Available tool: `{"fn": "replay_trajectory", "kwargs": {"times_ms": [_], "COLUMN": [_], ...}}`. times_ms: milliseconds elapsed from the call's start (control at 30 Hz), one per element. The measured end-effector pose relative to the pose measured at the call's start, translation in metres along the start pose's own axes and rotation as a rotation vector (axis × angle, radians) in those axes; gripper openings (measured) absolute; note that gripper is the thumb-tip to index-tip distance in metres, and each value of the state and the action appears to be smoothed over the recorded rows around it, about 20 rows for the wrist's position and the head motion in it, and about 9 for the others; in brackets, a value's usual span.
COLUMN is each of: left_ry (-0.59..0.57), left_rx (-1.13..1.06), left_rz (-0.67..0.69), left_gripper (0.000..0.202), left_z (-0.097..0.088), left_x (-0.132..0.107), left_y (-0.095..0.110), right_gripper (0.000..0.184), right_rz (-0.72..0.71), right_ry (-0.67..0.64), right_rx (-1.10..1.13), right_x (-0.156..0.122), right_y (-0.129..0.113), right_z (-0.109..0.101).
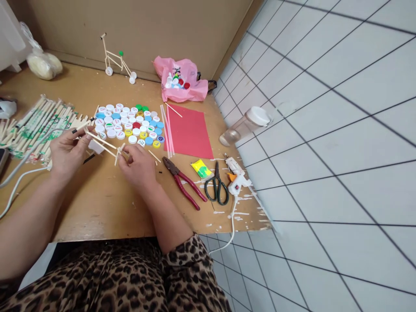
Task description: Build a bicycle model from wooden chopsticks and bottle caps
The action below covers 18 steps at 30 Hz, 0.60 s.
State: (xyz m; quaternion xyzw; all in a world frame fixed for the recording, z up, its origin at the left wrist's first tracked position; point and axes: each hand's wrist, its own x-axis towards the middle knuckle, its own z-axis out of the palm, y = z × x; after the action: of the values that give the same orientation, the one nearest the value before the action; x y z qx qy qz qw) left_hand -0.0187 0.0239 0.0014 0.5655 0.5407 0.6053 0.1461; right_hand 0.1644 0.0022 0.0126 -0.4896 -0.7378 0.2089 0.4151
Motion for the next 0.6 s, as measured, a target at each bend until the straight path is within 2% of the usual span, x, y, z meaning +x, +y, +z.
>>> {"fn": "replay_trajectory", "kwargs": {"times_ms": [233,600], "left_ry": [0.016,0.038], "left_rx": [0.007,-0.008], "left_rz": [0.019,0.040], "left_gripper": [0.014,0.013], "left_z": [0.0005,0.0007], "left_x": [-0.0019,-0.0033], "left_y": [0.0012,-0.0038], "right_gripper": [0.011,0.012], "right_rz": [-0.055,-0.057], "right_ry": [0.015,0.010], "right_rx": [0.001,0.047], "right_x": [-0.0011,-0.0036], "right_y": [0.0018,0.0056], "right_z": [0.0015,0.0061]}}
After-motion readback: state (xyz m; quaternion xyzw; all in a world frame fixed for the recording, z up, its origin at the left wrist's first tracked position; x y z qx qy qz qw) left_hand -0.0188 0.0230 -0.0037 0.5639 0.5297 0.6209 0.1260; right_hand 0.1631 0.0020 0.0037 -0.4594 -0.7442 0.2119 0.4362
